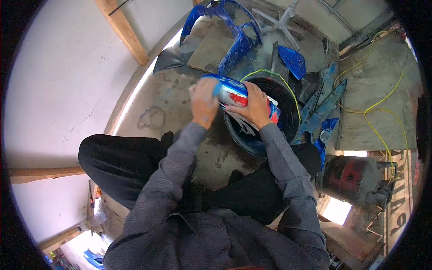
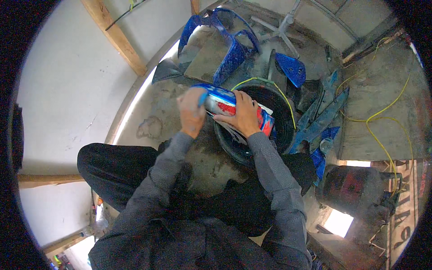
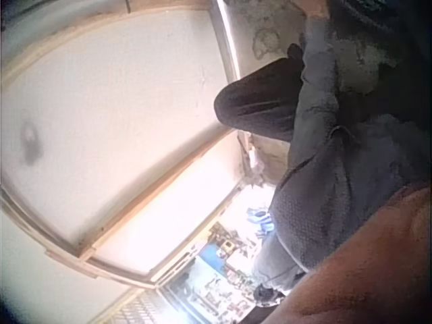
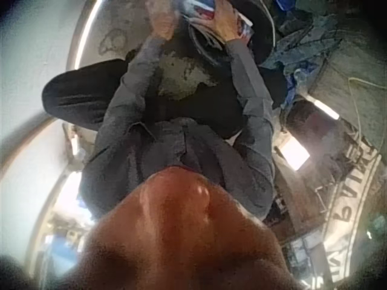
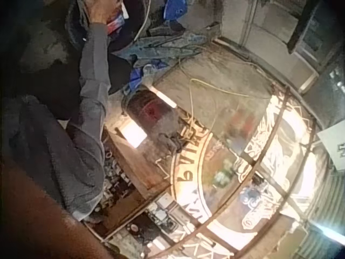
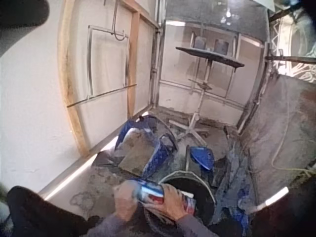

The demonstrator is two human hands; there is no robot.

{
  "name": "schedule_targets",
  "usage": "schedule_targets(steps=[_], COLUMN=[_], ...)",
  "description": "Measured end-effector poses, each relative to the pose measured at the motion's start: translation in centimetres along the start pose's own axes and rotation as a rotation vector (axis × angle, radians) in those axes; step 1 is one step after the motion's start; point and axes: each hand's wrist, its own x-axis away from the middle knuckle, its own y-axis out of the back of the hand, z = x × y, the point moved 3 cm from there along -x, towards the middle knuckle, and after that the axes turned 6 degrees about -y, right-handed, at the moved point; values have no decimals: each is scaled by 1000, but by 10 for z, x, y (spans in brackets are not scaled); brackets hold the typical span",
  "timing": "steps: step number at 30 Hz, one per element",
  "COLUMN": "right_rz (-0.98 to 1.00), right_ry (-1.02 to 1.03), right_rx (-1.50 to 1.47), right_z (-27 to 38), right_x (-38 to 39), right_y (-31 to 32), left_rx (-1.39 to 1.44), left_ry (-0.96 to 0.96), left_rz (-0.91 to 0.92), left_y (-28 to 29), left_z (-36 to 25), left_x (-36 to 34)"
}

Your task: The person wet sands a painted vehicle fairing, dipping a sanding sponge into a bucket of water and rubbing the surface of the fairing.

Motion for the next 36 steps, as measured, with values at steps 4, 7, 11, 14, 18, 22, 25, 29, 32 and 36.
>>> schedule_targets(steps=[4,7,11,14,18,22,25,29,32,36], right_rz=[24,-7,-4,11,-63,1,10,22,28,12], right_ry=[-23,4,-8,-29,51,-9,-27,-31,-12,-21], right_rx=[-32,-34,-5,-20,28,-5,-4,-40,-28,5], right_z=[-24,-12,4,-20,-18,1,-15,-30,1,1], right_x=[4,4,3,2,6,4,2,5,3,1], right_y=[-11,-3,4,-9,-6,3,-8,-10,4,2], left_rx=[144,13,-16,84,101,-29,8,143,-16,-25], left_ry=[-121,-112,25,-68,-104,81,-40,-99,-41,-9], left_rz=[112,21,-49,8,57,-12,-60,115,18,-6], left_y=[-26,1,11,-24,-22,12,-15,-26,7,-8], left_z=[-46,-8,16,-34,-26,21,-13,-37,11,0], left_x=[14,6,-2,11,14,-3,6,12,4,8])
